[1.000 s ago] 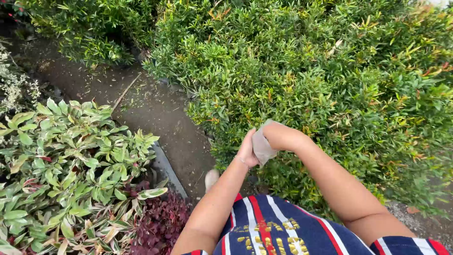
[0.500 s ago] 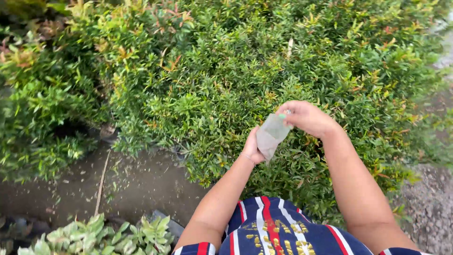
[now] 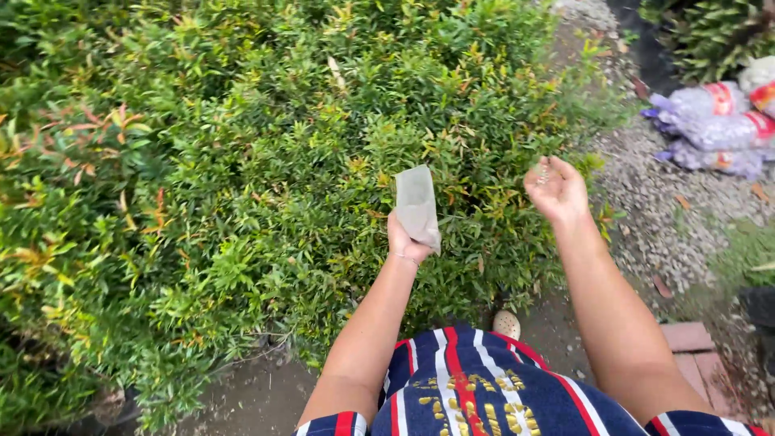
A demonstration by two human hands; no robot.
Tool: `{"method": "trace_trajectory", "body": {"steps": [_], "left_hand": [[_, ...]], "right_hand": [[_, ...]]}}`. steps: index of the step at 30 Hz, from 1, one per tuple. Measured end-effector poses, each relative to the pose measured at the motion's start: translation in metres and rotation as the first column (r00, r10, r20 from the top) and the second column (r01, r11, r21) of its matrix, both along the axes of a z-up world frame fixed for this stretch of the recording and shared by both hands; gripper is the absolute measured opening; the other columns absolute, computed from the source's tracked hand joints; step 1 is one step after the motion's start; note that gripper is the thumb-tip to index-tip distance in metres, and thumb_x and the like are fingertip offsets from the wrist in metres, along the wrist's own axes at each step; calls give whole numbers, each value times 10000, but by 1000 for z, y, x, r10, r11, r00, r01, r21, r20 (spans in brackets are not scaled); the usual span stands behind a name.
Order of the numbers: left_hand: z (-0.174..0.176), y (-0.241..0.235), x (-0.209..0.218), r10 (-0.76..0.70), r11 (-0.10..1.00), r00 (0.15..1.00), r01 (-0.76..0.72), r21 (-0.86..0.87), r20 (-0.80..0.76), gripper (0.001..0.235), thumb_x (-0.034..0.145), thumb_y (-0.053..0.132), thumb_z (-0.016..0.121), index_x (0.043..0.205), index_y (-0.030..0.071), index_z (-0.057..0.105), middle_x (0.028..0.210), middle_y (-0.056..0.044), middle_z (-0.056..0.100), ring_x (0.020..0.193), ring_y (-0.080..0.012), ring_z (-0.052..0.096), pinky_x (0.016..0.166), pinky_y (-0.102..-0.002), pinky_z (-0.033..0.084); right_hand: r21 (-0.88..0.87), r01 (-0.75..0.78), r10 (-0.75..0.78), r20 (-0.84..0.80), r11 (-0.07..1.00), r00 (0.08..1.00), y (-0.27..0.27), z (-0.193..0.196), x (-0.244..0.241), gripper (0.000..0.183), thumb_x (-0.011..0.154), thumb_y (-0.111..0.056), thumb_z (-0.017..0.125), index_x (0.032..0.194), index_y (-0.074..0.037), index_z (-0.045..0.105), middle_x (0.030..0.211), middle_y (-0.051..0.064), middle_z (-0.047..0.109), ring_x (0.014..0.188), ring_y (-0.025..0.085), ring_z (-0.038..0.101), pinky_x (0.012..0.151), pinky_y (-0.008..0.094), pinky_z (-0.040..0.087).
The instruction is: The person walks through a garden area and applies fertilizer from a small plastic bag to various potted plants and shrubs. They scoop the granular substance with their hand and sprinkle it onto the soil or foliage of different plant species.
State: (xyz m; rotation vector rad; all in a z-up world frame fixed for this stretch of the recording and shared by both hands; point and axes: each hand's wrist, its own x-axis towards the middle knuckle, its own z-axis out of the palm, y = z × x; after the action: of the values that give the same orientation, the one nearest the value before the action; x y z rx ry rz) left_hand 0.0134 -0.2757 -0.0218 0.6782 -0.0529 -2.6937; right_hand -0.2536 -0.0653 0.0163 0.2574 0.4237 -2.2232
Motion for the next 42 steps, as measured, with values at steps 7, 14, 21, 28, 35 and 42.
{"method": "trace_trajectory", "body": {"steps": [7,14,21,28,35,42], "left_hand": [[-8,14,-16,-230,972,970,224,-70,-80,484,946,516,415,1190,221,711,1037,12,740,818,-213,656,597,-391,474],[7,19,-31,-140,989,989,142,-45,45,467,971,512,405,1200,214,682,1047,9,710,903,-222,655,722,-414,501],[5,4,-33,15,1000,999,-14,-23,43,427,974,482,426,1167,205,687,1024,-2,700,909,-234,639,736,-422,508],[36,2,11,224,975,968,-222,-25,112,435,906,480,431,1131,195,672,984,-10,664,872,-240,608,705,-429,479],[26,17,21,300,954,939,-296,-51,167,347,888,499,487,1017,224,657,885,10,625,783,-241,563,624,-424,424],[13,27,-4,299,954,943,-293,-63,143,337,917,449,459,1049,218,666,920,10,649,815,-243,599,665,-438,456]], "right_hand": [[-110,218,-217,22,970,976,166,-99,-51,201,1082,-184,488,999,-7,532,893,123,542,794,251,530,723,405,485],[252,351,-398,168,902,902,187,-102,-47,293,1044,-43,438,1280,85,557,1270,263,614,1170,388,632,1071,529,516],[681,35,54,-109,732,993,92,-172,-147,366,1037,-5,465,1393,78,485,1362,232,547,1192,313,639,957,374,577],[797,386,364,-569,464,737,-62,71,-207,166,980,-23,608,1098,-15,725,1059,99,721,765,164,720,618,230,658],[507,283,125,-630,814,767,-90,94,-255,160,1007,10,572,1092,29,707,1006,131,668,771,159,672,705,261,672],[177,38,-16,-126,983,992,-69,79,-226,145,1030,-11,569,1144,72,599,973,163,603,775,230,631,714,331,612]]}}
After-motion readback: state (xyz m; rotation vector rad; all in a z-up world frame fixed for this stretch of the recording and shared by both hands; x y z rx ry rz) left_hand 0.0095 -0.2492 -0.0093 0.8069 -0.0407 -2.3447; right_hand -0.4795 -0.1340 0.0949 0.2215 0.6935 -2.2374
